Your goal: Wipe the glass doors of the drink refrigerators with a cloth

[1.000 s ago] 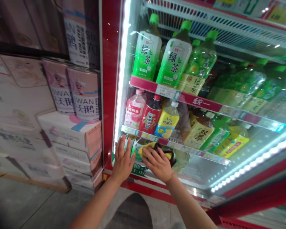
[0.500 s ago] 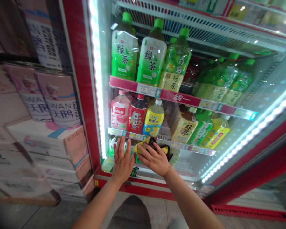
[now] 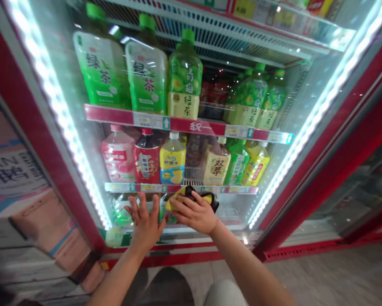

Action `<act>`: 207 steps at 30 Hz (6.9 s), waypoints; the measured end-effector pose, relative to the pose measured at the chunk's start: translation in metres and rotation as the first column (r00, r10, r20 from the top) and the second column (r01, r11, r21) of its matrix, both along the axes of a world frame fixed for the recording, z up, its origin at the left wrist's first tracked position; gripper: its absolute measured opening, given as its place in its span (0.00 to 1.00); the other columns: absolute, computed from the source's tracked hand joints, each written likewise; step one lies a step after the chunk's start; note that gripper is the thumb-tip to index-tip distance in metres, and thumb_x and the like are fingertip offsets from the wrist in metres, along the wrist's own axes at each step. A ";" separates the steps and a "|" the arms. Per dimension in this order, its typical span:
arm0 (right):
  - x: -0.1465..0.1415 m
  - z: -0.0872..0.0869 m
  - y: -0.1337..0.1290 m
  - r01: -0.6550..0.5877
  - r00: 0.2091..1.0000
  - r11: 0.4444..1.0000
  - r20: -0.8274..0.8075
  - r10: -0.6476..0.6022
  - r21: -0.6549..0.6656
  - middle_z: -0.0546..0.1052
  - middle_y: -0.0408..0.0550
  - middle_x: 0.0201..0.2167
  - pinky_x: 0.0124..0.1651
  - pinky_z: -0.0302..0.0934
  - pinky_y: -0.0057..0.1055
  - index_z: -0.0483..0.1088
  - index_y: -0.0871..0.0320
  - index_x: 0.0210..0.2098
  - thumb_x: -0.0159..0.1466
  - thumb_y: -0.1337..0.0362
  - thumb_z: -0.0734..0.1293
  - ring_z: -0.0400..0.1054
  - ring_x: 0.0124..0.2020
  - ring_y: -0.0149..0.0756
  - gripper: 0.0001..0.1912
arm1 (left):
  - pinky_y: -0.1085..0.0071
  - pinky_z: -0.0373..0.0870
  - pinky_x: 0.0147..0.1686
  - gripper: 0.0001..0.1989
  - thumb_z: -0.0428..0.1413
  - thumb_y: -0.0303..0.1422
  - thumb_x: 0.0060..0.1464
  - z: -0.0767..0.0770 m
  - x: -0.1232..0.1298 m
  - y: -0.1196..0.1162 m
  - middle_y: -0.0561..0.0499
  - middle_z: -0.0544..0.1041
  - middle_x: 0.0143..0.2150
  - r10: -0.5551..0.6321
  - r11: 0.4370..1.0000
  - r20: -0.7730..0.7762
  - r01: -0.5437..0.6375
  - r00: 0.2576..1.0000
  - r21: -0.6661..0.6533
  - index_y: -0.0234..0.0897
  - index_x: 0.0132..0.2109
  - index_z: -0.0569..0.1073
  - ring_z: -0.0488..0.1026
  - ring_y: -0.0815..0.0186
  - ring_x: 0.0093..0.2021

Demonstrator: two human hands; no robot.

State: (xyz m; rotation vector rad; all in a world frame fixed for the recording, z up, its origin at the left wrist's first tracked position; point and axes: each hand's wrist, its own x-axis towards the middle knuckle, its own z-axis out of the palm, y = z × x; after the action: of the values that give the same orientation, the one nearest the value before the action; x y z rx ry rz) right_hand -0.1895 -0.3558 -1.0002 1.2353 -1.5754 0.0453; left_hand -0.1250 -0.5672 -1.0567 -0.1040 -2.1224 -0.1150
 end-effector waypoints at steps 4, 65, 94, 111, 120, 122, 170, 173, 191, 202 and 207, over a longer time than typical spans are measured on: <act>-0.016 0.028 0.014 0.120 0.993 0.963 0.013 -0.121 -0.240 0.76 0.35 0.60 0.77 0.41 0.46 0.76 0.39 0.51 0.71 0.64 0.67 0.61 0.69 0.35 0.14 | 0.28 0.36 0.69 0.51 0.61 0.39 0.60 0.007 -0.003 0.007 0.36 0.25 0.78 0.012 1.000 -0.033 -0.013 0.999 -0.013 0.38 0.76 0.36 0.25 0.35 0.76; -0.072 -0.091 0.182 0.467 0.884 0.166 0.451 -0.124 -0.869 0.59 0.57 0.72 0.69 0.54 0.64 0.59 0.49 0.70 0.71 0.70 0.54 0.50 0.74 0.50 0.29 | 0.53 0.18 0.74 0.43 0.58 0.35 0.61 0.079 -0.088 0.192 0.49 0.48 0.78 -0.428 0.682 0.244 0.488 0.870 -0.544 0.42 0.76 0.46 0.29 0.63 0.78; -0.076 -0.003 0.210 0.401 0.914 0.556 0.275 -0.300 -0.728 0.70 0.47 0.67 0.73 0.49 0.54 0.73 0.44 0.58 0.72 0.71 0.59 0.56 0.72 0.43 0.22 | 0.46 0.21 0.74 0.41 0.56 0.37 0.63 0.087 -0.075 0.157 0.49 0.51 0.77 -0.369 0.738 0.209 0.422 0.906 -0.527 0.47 0.76 0.46 0.35 0.59 0.78; -0.065 0.015 0.160 0.318 0.941 0.512 0.201 -0.271 -0.798 0.72 0.50 0.64 0.71 0.53 0.52 0.75 0.49 0.55 0.73 0.68 0.59 0.58 0.71 0.43 0.17 | 0.45 0.30 0.74 0.46 0.64 0.42 0.58 0.091 -0.053 0.084 0.47 0.43 0.79 -0.286 0.898 -0.031 0.256 0.958 -0.357 0.50 0.75 0.50 0.36 0.51 0.78; -0.036 0.002 0.090 0.331 0.943 0.656 0.206 -0.263 -0.678 0.74 0.45 0.62 0.71 0.52 0.42 0.77 0.43 0.53 0.72 0.68 0.61 0.59 0.71 0.40 0.18 | 0.50 0.30 0.75 0.43 0.62 0.44 0.60 0.088 -0.048 0.075 0.49 0.45 0.79 -0.300 0.887 -0.006 0.277 0.954 -0.371 0.50 0.75 0.49 0.36 0.56 0.78; -0.032 -0.010 0.100 0.304 0.952 0.720 0.175 -0.250 -0.623 0.77 0.44 0.58 0.71 0.52 0.40 0.78 0.44 0.49 0.72 0.69 0.62 0.61 0.69 0.38 0.17 | 0.51 0.33 0.76 0.43 0.62 0.43 0.60 0.088 -0.044 0.067 0.49 0.46 0.78 -0.293 0.887 0.006 0.274 0.956 -0.372 0.51 0.75 0.49 0.38 0.56 0.78; -0.014 0.092 -0.043 0.166 0.983 0.832 0.025 -0.180 -0.530 0.77 0.42 0.61 0.74 0.45 0.47 0.72 0.41 0.59 0.70 0.70 0.62 0.61 0.69 0.40 0.23 | 0.35 0.42 0.72 0.50 0.64 0.39 0.58 0.096 0.017 -0.067 0.40 0.40 0.79 -0.044 0.995 -0.070 0.037 0.997 -0.094 0.47 0.76 0.43 0.42 0.41 0.77; -0.009 0.108 -0.085 0.180 0.981 0.802 0.047 -0.187 -0.570 0.74 0.43 0.63 0.73 0.46 0.46 0.72 0.41 0.60 0.70 0.69 0.62 0.58 0.71 0.42 0.23 | 0.33 0.43 0.71 0.51 0.65 0.39 0.57 0.099 0.019 -0.075 0.37 0.39 0.79 -0.020 0.997 -0.055 0.016 0.998 -0.073 0.46 0.76 0.42 0.40 0.39 0.77; -0.006 0.122 -0.094 0.115 0.990 0.803 -0.001 -0.142 -0.585 0.79 0.43 0.57 0.69 0.52 0.42 0.76 0.42 0.55 0.71 0.68 0.63 0.66 0.66 0.40 0.19 | 0.42 0.50 0.72 0.48 0.65 0.40 0.56 0.094 0.024 -0.102 0.38 0.47 0.78 -0.019 0.993 -0.045 0.014 0.999 -0.115 0.46 0.76 0.48 0.45 0.45 0.77; 0.013 0.068 -0.119 0.043 0.998 0.983 -0.035 -0.050 -0.179 0.75 0.41 0.63 0.73 0.44 0.39 0.73 0.44 0.59 0.72 0.65 0.61 0.63 0.67 0.37 0.19 | 0.41 0.50 0.72 0.47 0.67 0.42 0.54 0.097 0.029 -0.111 0.35 0.51 0.77 0.015 0.994 -0.029 -0.018 0.999 -0.108 0.44 0.74 0.54 0.47 0.43 0.76; 0.008 0.082 -0.083 0.035 0.998 0.985 -0.039 -0.042 -0.170 0.77 0.41 0.60 0.72 0.47 0.40 0.75 0.42 0.56 0.72 0.66 0.63 0.66 0.65 0.36 0.18 | 0.41 0.50 0.71 0.49 0.65 0.42 0.56 0.104 0.043 -0.124 0.34 0.50 0.77 0.094 0.991 -0.031 -0.096 0.995 -0.094 0.42 0.76 0.47 0.46 0.44 0.77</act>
State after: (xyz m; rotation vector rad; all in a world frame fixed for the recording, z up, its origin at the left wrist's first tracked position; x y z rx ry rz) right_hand -0.1817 -0.4393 -0.9187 1.0666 -1.5253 0.1249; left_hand -0.0819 -0.6915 -0.9523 -0.0605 -2.1021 0.0446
